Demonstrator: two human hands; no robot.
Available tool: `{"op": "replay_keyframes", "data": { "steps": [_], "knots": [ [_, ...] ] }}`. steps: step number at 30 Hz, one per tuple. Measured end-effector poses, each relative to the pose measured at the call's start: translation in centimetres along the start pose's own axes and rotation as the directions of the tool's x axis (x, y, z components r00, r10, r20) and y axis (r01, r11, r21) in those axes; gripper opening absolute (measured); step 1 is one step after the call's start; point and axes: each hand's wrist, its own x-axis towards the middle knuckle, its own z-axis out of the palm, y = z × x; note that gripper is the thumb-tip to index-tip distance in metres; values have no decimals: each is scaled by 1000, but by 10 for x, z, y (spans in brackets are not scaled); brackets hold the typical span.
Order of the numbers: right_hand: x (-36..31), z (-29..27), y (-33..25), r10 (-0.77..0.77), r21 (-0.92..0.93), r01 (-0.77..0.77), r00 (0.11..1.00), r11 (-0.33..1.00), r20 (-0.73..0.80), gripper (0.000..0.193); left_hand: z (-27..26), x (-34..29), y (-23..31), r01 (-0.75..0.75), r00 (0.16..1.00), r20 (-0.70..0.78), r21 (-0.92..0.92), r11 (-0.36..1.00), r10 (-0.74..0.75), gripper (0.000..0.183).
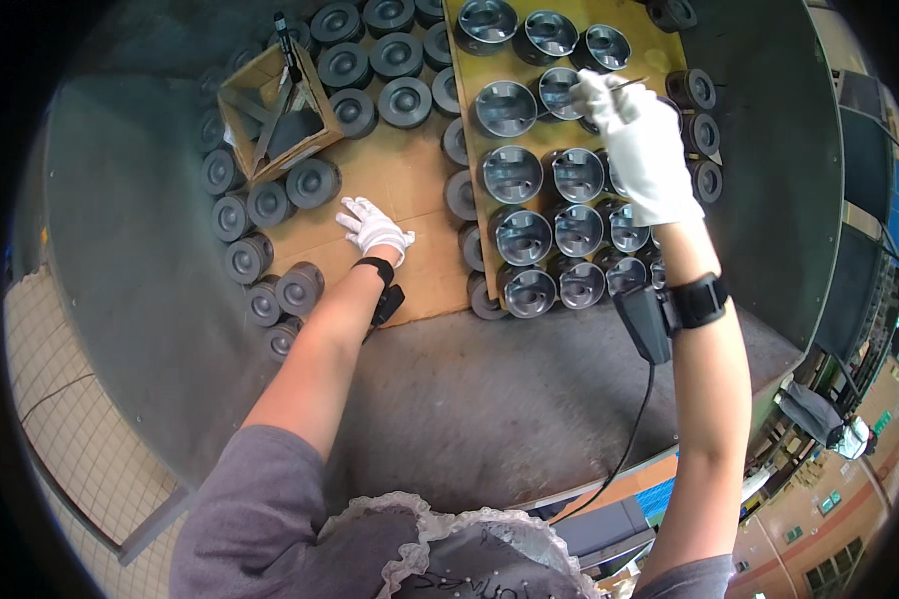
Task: Inspecting metal pistons and arranging them neatly in a large transport bin on a fabrication floor.
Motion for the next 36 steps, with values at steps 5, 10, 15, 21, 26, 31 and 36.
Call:
{"op": "replay_keyframes", "data": {
  "steps": [5, 10, 15, 21, 26, 31, 36],
  "knots": [
    [2, 8, -10, -15, 8, 15, 1000, 1000, 12, 29, -2, 3, -3, 27, 1000, 10, -21, 999, -26, 132],
    [25, 12, -46, -205, -9, 205, 975, 979, -91, 25, -1, 5, -8, 19, 1000, 3, -28, 999, -19, 133],
    [37, 46, -27, -170, -26, 171, 985, 985, 32, 36, 0, 3, -3, 12, 1000, -9, -39, 999, -13, 132],
    [71, -7, -54, -67, 51, 68, 997, 996, -30, 31, -2, 6, -10, 31, 999, -14, -46, 998, -32, 130],
    [70, -66, -48, -127, 127, 132, 991, 983, -48, 31, 7, 5, 1, -23, 999, -44, -88, 996, 19, 131],
    [-16, -208, -45, 221, 51, -222, 975, 974, 27, 42, 4, 4, -20, -30, 998, -61, -116, 993, 23, 131],
    [-178, -419, -65, 505, -95, -536, 831, 839, -232, 45, 2, -4, -13, -50, 994, -96, -83, 995, 42, 128]
  ]
}}
